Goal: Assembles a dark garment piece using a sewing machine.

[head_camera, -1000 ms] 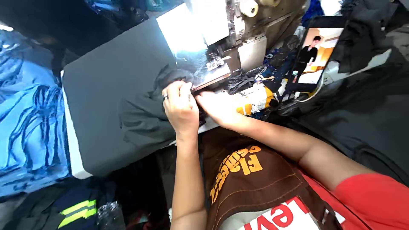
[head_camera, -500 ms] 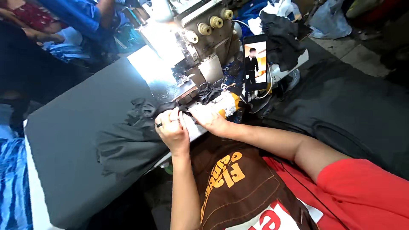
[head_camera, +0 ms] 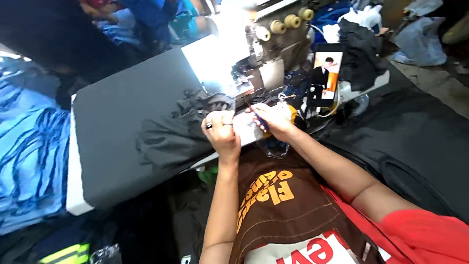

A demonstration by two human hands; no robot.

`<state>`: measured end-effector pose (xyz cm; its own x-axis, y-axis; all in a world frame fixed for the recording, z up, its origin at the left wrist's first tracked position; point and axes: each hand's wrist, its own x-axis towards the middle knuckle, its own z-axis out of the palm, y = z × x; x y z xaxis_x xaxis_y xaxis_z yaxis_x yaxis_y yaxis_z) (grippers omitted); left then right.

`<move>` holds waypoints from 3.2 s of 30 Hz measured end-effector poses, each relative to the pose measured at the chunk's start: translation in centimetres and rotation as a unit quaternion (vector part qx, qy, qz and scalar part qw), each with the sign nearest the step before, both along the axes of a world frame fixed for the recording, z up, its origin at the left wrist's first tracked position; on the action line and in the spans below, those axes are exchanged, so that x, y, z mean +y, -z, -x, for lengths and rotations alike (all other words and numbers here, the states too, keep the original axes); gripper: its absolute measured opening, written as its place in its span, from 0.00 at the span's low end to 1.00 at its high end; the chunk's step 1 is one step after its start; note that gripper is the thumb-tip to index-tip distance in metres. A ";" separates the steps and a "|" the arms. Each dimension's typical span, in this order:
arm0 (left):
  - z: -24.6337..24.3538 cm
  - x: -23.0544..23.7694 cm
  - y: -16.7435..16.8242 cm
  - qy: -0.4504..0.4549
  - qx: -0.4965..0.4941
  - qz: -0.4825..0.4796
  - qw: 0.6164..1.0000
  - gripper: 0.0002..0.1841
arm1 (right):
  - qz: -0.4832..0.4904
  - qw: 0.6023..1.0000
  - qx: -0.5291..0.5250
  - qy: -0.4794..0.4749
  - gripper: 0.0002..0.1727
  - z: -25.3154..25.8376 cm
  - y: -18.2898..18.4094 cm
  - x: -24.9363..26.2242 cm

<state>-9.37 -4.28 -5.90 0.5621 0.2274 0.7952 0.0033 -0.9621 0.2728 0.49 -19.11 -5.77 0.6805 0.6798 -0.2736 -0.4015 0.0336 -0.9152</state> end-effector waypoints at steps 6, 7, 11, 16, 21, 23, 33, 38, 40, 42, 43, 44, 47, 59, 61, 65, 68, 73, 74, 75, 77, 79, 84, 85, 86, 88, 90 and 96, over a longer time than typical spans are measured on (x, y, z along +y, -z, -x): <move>0.0 -0.6 -0.2 -0.005 -0.001 -0.004 1.000 0.07 | -0.027 0.996 0.073 -0.031 0.22 0.1 0.1 1.9; 0.0 -0.6 -0.3 -0.005 -0.002 0.000 1.000 0.07 | -0.027 0.995 0.093 -0.035 0.22 0.0 -0.1 2.2; -0.3 -0.6 -0.6 -0.010 -0.010 0.012 1.000 0.05 | -0.067 0.985 0.147 -0.054 0.25 0.0 -1.1 3.2; -0.4 -0.7 -1.1 0.007 -0.002 0.021 1.000 0.06 | -0.115 0.981 0.158 -0.009 0.24 0.6 -1.3 2.7; -0.6 -1.2 -0.8 0.016 0.000 0.035 0.999 0.06 | -0.154 0.969 0.193 0.001 0.28 0.4 -1.1 2.5; -0.6 -1.0 -0.7 0.020 -0.001 0.039 0.999 0.06 | -0.153 0.971 0.184 -0.008 0.26 0.2 -1.4 2.7; 2.1 0.8 -1.8 0.216 0.074 0.109 0.967 0.06 | -0.173 0.983 0.020 0.052 0.20 0.6 -3.0 0.7; 5.4 1.7 -1.8 0.315 0.203 0.079 0.924 0.08 | -0.036 0.996 -0.076 0.001 0.23 -0.1 -1.7 -0.9; 5.8 1.6 -1.5 0.302 0.230 0.076 0.922 0.07 | 0.035 0.997 -0.067 -0.010 0.30 1.0 -1.0 -1.7; 6.0 1.8 -1.6 0.288 0.249 0.091 0.920 0.08 | 0.043 0.997 -0.062 0.015 0.23 1.8 -0.2 -1.5; 6.0 1.9 -1.9 0.279 0.250 0.103 0.921 0.10 | 0.035 0.998 -0.047 0.027 0.19 1.9 0.0 -1.4; 5.7 1.9 -2.4 0.270 0.246 0.116 0.924 0.12 | 0.019 0.999 -0.030 0.035 0.15 1.8 0.2 -1.4; 4.4 2.0 -4.1 0.242 0.214 0.141 0.936 0.12 | -0.018 0.999 0.005 0.050 0.06 1.6 0.6 -1.6; -9.0 4.2 -8.7 -0.042 0.378 0.115 0.918 0.22 | 0.053 0.986 -0.137 0.074 0.09 2.0 1.3 -3.6; -9.5 5.1 -9.8 0.003 0.385 0.187 0.904 0.16 | 0.091 0.974 -0.199 0.058 0.11 1.4 1.5 -4.5; -8.3 5.8 -11.2 0.095 0.287 0.300 0.905 0.07 | 0.088 0.945 -0.312 0.043 0.14 -0.6 1.0 -5.5; -7.7 5.8 -12.0 0.176 0.241 0.304 0.905 0.05 | 0.065 0.932 -0.356 0.040 0.21 -2.4 -1.4 -4.8; -7.9 5.1 -14.1 0.143 0.220 0.245 0.934 0.08 | 0.095 0.906 -0.408 0.053 0.15 -3.8 -6.0 -2.2; -8.0 5.0 -14.5 0.131 0.223 0.234 0.937 0.08 | 0.107 0.899 -0.421 0.051 0.15 -4.0 -6.4 -1.7; -8.0 4.8 -14.8 0.123 0.229 0.223 0.939 0.08 | 0.119 0.893 -0.431 0.048 0.15 -4.2 -6.8 -1.3; -7.9 4.6 -15.4 0.118 0.240 0.192 0.944 0.07 | 0.134 0.885 -0.444 0.043 0.16 -4.5 -7.5 -0.8; -7.9 4.4 -15.6 0.127 0.242 0.161 0.948 0.07 | 0.136 0.880 -0.452 0.048 0.16 -4.8 -7.9 -0.6; -8.4 4.3 -15.8 0.162 0.220 0.122 0.954 0.07 | 0.147 0.871 -0.466 0.058 0.18 -5.1 -8.6 -0.7; -8.5 4.2 -15.8 0.168 0.218 0.115 0.954 0.07 | 0.150 0.869 -0.469 0.059 0.18 -5.1 -8.7 -0.6; -8.6 4.1 -15.7 0.174 0.217 0.105 0.955 0.06 | 0.154 0.867 -0.470 0.059 0.18 -5.1 -8.8 -0.5; -8.6 3.6 -15.4 0.188 0.218 0.090 0.953 0.06 | 0.153 0.866 -0.473 0.060 0.17 -5.2 -9.0 0.0; -8.5 3.0 -15.2 0.197 0.221 0.083 0.951 0.05 | 0.143 0.865 -0.477 0.061 0.16 -5.4 -8.9 0.4; -7.9 2.7 -14.4 0.183 0.166 0.102 0.963 0.07 | 0.119 0.887 -0.441 0.070 0.14 -5.0 -7.6 -0.7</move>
<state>-1.48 -1.54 8.52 0.8506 0.0972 0.5168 -0.2069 -0.8416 0.4989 5.53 -19.79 1.78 0.7750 0.5655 0.2822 0.4660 -0.2097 -0.8596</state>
